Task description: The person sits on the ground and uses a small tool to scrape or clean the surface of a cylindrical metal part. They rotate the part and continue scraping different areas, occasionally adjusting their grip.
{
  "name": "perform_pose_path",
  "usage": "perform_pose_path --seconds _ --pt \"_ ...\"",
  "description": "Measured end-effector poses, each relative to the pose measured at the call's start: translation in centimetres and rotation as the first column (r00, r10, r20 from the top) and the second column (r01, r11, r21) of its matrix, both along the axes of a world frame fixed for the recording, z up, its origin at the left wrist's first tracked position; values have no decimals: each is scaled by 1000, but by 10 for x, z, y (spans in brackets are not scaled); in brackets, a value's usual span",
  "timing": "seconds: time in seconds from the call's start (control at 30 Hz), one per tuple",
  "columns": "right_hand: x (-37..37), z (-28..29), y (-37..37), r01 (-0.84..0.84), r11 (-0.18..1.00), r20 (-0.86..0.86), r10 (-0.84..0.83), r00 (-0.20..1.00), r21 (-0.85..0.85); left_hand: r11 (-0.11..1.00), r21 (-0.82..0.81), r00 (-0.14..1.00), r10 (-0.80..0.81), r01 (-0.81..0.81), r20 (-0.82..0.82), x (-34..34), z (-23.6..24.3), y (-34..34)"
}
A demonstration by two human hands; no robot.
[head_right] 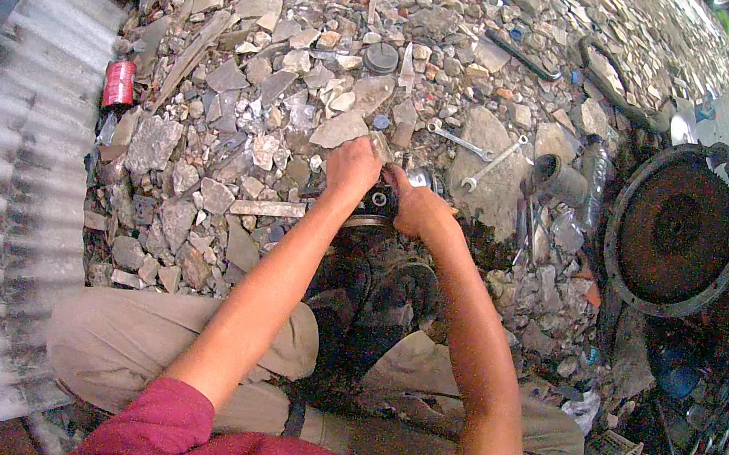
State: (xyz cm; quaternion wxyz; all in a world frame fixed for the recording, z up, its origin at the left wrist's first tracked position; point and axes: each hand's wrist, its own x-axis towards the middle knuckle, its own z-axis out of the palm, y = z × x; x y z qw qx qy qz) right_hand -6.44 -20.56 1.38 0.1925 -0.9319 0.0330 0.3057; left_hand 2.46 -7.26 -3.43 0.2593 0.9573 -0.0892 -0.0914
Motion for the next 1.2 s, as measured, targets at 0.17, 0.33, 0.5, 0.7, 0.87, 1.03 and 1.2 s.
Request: perform_pose_path --seconds 0.17,0.33,0.5,0.7,0.87,1.03,1.2 --pt "-18 27 11 9 1000 -38 -10 999 -25 999 38 999 33 -34 22 0 2 9" --pt "-3 -2 1 24 999 24 -25 999 36 1000 6 999 12 -12 34 -1 0 -1" --pt "-26 33 13 11 1000 -32 -11 999 -19 999 44 999 29 -30 18 2 -6 13" --pt "-22 -8 4 49 998 160 -53 986 28 999 13 997 -43 44 -67 -1 16 1" --pt "-37 16 9 72 997 42 -73 996 26 999 53 995 -3 9 -100 3 15 10" --pt "-22 -9 6 54 997 210 -65 975 57 998 62 1000 -14 16 -24 1 15 0" --pt "-35 19 15 41 999 72 -43 996 34 997 73 998 40 -36 -51 4 14 12"
